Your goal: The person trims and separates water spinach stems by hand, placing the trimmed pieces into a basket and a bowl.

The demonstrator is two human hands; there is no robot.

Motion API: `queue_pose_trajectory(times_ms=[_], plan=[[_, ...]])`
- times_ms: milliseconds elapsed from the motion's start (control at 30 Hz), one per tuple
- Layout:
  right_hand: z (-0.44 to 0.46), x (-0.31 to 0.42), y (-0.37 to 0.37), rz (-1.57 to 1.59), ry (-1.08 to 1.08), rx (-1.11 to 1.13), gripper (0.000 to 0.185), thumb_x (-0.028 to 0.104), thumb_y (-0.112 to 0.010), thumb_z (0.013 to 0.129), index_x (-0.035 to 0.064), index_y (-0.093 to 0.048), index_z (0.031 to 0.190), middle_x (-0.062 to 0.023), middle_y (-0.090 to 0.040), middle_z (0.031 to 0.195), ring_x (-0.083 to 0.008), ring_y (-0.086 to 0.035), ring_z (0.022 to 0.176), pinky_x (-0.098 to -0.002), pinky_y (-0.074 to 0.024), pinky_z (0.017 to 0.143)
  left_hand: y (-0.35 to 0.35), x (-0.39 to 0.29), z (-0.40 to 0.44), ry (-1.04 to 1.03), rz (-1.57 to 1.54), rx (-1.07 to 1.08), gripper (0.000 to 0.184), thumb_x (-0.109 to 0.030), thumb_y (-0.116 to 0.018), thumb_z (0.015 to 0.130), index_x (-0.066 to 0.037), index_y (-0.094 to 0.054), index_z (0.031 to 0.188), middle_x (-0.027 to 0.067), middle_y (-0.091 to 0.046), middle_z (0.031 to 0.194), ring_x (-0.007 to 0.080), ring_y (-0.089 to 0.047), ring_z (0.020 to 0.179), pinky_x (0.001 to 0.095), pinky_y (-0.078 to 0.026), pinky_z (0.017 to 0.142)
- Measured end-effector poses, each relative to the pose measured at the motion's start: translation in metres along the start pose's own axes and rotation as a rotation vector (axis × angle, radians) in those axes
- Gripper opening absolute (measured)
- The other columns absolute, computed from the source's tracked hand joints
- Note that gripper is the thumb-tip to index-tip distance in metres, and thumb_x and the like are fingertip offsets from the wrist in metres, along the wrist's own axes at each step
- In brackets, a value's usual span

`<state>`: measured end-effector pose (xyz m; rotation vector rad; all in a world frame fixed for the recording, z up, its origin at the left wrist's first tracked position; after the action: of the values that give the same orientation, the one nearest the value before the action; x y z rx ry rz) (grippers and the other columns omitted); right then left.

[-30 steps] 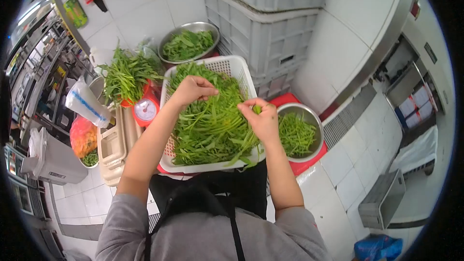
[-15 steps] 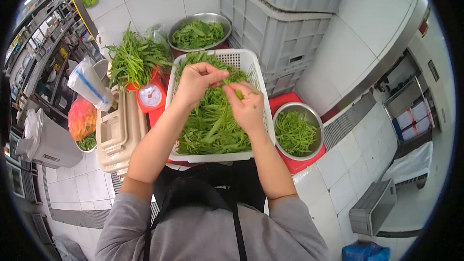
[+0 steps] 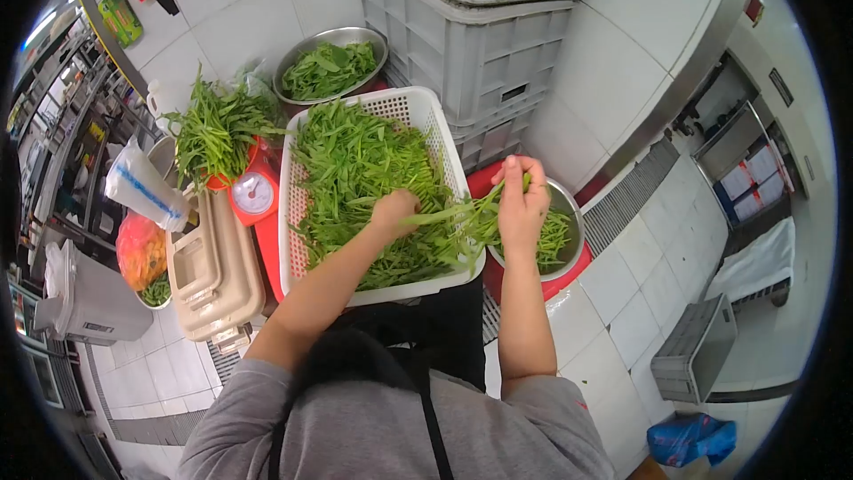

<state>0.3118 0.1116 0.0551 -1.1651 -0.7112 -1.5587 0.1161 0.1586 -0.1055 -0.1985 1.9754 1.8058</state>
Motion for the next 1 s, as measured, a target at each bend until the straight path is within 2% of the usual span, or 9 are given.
queue_pose_trajectory(times_ms=[133,300,367,500,533,633,833,933,1000], plan=[[-0.007,-0.009,-0.004,-0.06,0.002,0.038,0.021,0.022,-0.052,0.088,0.0034,-0.052,0.079,0.0004,-0.053,0.062,-0.0051,-0.044,0.056,-0.0202,-0.0352,0.053,0.002,-0.019,0.005,-0.038,0.148,-0.07,0.016,-0.024,-0.06,0.074,-0.009,-0.064,0.079,0.0109,-0.056,0.09,0.0295,-0.06,0.075,0.0404,-0.05,0.064],[-0.015,-0.007,-0.009,-0.07,-0.015,0.059,0.019,0.019,-0.053,0.087,0.0037,-0.051,0.076,0.0012,-0.051,0.057,-0.0041,-0.043,0.053,-0.0197,-0.034,0.051,0.031,-0.002,0.015,0.118,-0.241,-0.047,0.02,-0.024,-0.063,0.069,-0.006,-0.063,0.078,0.0126,-0.063,0.08,0.0253,-0.061,0.073,0.0347,-0.05,0.067],[-0.017,-0.011,-0.012,-0.059,0.011,0.073,0.021,0.019,-0.055,0.086,0.0026,-0.052,0.073,0.0016,-0.049,0.054,-0.0039,-0.041,0.051,-0.0209,-0.0331,0.048,0.072,-0.001,0.015,0.094,-0.409,-0.083,0.022,-0.025,-0.065,0.069,-0.005,-0.064,0.078,0.0118,-0.064,0.078,0.0227,-0.062,0.071,0.0328,-0.049,0.067],[-0.025,-0.011,-0.041,-0.159,0.068,0.188,0.021,0.017,-0.06,0.082,0.0008,-0.055,0.071,0.0019,-0.048,0.056,-0.0033,-0.039,0.054,-0.0206,-0.0327,0.049,0.193,-0.028,-0.021,-0.057,-0.658,-0.3,0.019,-0.017,-0.069,0.069,-0.002,-0.065,0.08,0.0042,-0.063,0.072,0.0104,-0.056,0.064,0.0248,-0.045,0.061],[-0.027,-0.008,-0.055,-0.155,0.102,0.246,0.015,0.014,-0.061,0.08,0.0004,-0.059,0.076,0.0001,-0.053,0.06,-0.0038,-0.044,0.055,-0.0204,-0.0363,0.052,0.211,-0.029,-0.027,-0.075,-0.722,-0.336,0.017,-0.014,-0.07,0.069,-0.001,-0.064,0.08,0.0022,-0.062,0.07,0.0076,-0.054,0.063,0.0228,-0.044,0.06],[-0.035,-0.002,-0.092,-0.137,0.029,0.41,0.015,0.012,-0.062,0.079,-0.0001,-0.063,0.087,-0.0043,-0.062,0.07,-0.0067,-0.053,0.063,-0.0212,-0.0422,0.059,0.219,-0.015,-0.027,-0.053,-0.6,-0.318,0.014,-0.01,-0.069,0.071,0.0,-0.064,0.08,0.001,-0.062,0.071,0.0057,-0.053,0.063,0.0202,-0.042,0.06],[-0.031,0.011,-0.14,-0.095,0.083,0.539,0.015,0.011,-0.063,0.078,-0.0014,-0.064,0.086,-0.0067,-0.063,0.077,-0.0103,-0.056,0.068,-0.0215,-0.0426,0.062,0.215,-0.014,-0.043,-0.061,-0.892,-0.263,0.012,-0.005,-0.067,0.072,0.002,-0.062,0.08,0.0022,-0.061,0.071,0.0056,-0.054,0.064,0.0182,-0.043,0.06],[-0.03,0.007,-0.151,-0.102,0.083,0.598,0.013,0.01,-0.062,0.078,-0.0021,-0.063,0.084,-0.0069,-0.062,0.076,-0.0118,-0.055,0.068,-0.0222,-0.0416,0.062,0.208,-0.022,-0.047,-0.114,-0.804,-0.267,0.011,-0.004,-0.067,0.072,0.001,-0.062,0.081,0.0021,-0.062,0.071,0.0061,-0.056,0.066,0.0188,-0.044,0.06],[-0.032,0.011,-0.148,-0.063,0.131,0.555,0.013,0.009,-0.061,0.079,-0.0025,-0.063,0.082,-0.0067,-0.06,0.074,-0.0122,-0.054,0.067,-0.0227,-0.0409,0.062,0.199,-0.009,-0.052,-0.048,-1.152,-0.339,0.009,-0.007,-0.065,0.074,-0.001,-0.063,0.08,-0.0001,-0.06,0.069,0.0042,-0.049,0.057,0.0177,-0.037,0.052]])
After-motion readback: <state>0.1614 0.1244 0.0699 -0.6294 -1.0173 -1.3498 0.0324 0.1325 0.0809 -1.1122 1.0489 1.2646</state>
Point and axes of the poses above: each hand's wrist, its own z-axis towards the middle knuckle, its own y-axis out of the back of the hand, x = y × z, the point moved 10 cm from there along z, towards the middle knuckle
